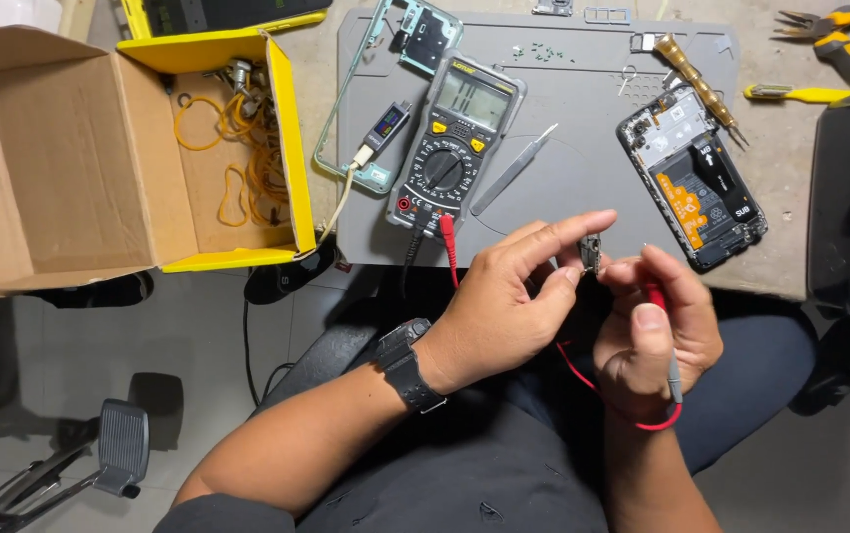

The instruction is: The person tests a small electronic component using a multimeter, holding the component with one hand and touching the probes with the other. The multimeter display shows readings as the probes contact different points on the component.

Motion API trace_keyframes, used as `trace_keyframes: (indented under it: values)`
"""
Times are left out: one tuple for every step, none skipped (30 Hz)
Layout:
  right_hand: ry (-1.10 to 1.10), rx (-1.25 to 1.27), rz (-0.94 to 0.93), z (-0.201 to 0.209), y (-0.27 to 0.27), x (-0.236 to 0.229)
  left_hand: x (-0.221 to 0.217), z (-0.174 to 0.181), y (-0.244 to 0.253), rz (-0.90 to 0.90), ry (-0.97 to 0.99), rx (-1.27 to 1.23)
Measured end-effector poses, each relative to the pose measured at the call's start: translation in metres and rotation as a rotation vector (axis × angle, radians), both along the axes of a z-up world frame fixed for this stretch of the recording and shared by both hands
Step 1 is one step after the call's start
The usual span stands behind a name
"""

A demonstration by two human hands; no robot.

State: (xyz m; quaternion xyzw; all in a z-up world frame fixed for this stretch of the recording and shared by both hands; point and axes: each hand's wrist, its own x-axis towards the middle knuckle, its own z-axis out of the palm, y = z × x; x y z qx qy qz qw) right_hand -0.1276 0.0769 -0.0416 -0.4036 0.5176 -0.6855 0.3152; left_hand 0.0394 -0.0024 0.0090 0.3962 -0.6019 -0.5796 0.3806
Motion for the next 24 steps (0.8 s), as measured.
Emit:
trace_keyframes:
  values:
    - [-0.001,-0.001,0.004,0.0,-0.003,0.002,0.001,0.0,0.0,0.004,-0.001,-0.001]
    - [0.021,-0.023,-0.035,0.0,-0.007,0.004,0.001,-0.001,0.0,0.001,0.012,0.011]
    - [0.043,-0.045,-0.077,0.0,-0.01,0.005,0.001,-0.001,0.0,-0.003,0.026,0.022]
    - [0.043,-0.046,-0.075,0.0,-0.011,0.006,0.002,-0.001,0.0,-0.002,0.026,0.021]
    - [0.076,-0.056,-0.08,0.0,-0.011,0.006,0.002,-0.001,0.001,-0.009,0.028,0.023]
    - [0.11,-0.067,-0.085,0.001,-0.012,0.006,0.002,-0.002,0.001,-0.016,0.03,0.025]
    - [0.111,-0.068,-0.087,-0.001,-0.011,0.005,0.003,-0.002,0.0,-0.018,0.031,0.024]
    - [0.12,-0.074,-0.081,-0.002,-0.01,0.005,0.003,-0.002,0.0,-0.022,0.029,0.014]
    - [0.128,-0.08,-0.075,-0.003,-0.01,0.004,0.004,-0.003,0.0,-0.025,0.027,0.004]
    - [0.129,-0.082,-0.076,-0.003,-0.009,0.004,0.003,-0.003,0.0,-0.027,0.028,0.003]
    - [0.122,-0.071,-0.071,-0.002,-0.008,0.004,0.003,-0.003,0.0,-0.02,0.034,0.004]
    - [0.115,-0.059,-0.066,-0.001,-0.007,0.004,0.002,-0.003,0.0,-0.014,0.04,0.005]
    - [0.116,-0.06,-0.066,-0.002,-0.007,0.005,0.003,-0.002,0.0,-0.014,0.041,0.004]
    - [0.118,-0.068,-0.064,-0.002,-0.007,0.005,0.002,-0.001,0.0,-0.016,0.04,0.016]
    - [0.119,-0.077,-0.062,-0.003,-0.007,0.005,0.002,0.0,0.0,-0.018,0.039,0.027]
    - [0.119,-0.078,-0.063,-0.003,-0.008,0.004,0.002,-0.001,0.0,-0.019,0.039,0.026]
    - [0.139,-0.095,-0.042,-0.003,-0.008,0.002,0.002,-0.001,0.0,-0.013,0.041,0.018]
    - [0.159,-0.112,-0.022,-0.003,-0.009,0.001,0.001,-0.002,0.001,-0.007,0.044,0.01]
    - [0.159,-0.114,-0.026,-0.002,-0.011,0.002,0.001,-0.002,0.0,-0.011,0.044,0.008]
    - [0.189,-0.137,-0.019,0.0,-0.013,0.002,0.001,-0.001,0.0,-0.003,0.034,-0.001]
    - [0.219,-0.16,-0.012,0.002,-0.015,0.003,0.0,-0.001,0.0,0.004,0.024,-0.011]
    - [0.22,-0.162,-0.016,0.002,-0.015,0.003,0.0,-0.002,0.0,0.001,0.024,-0.013]
    - [0.219,-0.165,-0.011,0.002,-0.015,0.002,0.0,-0.002,0.0,0.003,0.018,-0.011]
    - [0.219,-0.168,-0.007,0.002,-0.015,0.003,0.001,-0.002,0.0,0.006,0.012,-0.008]
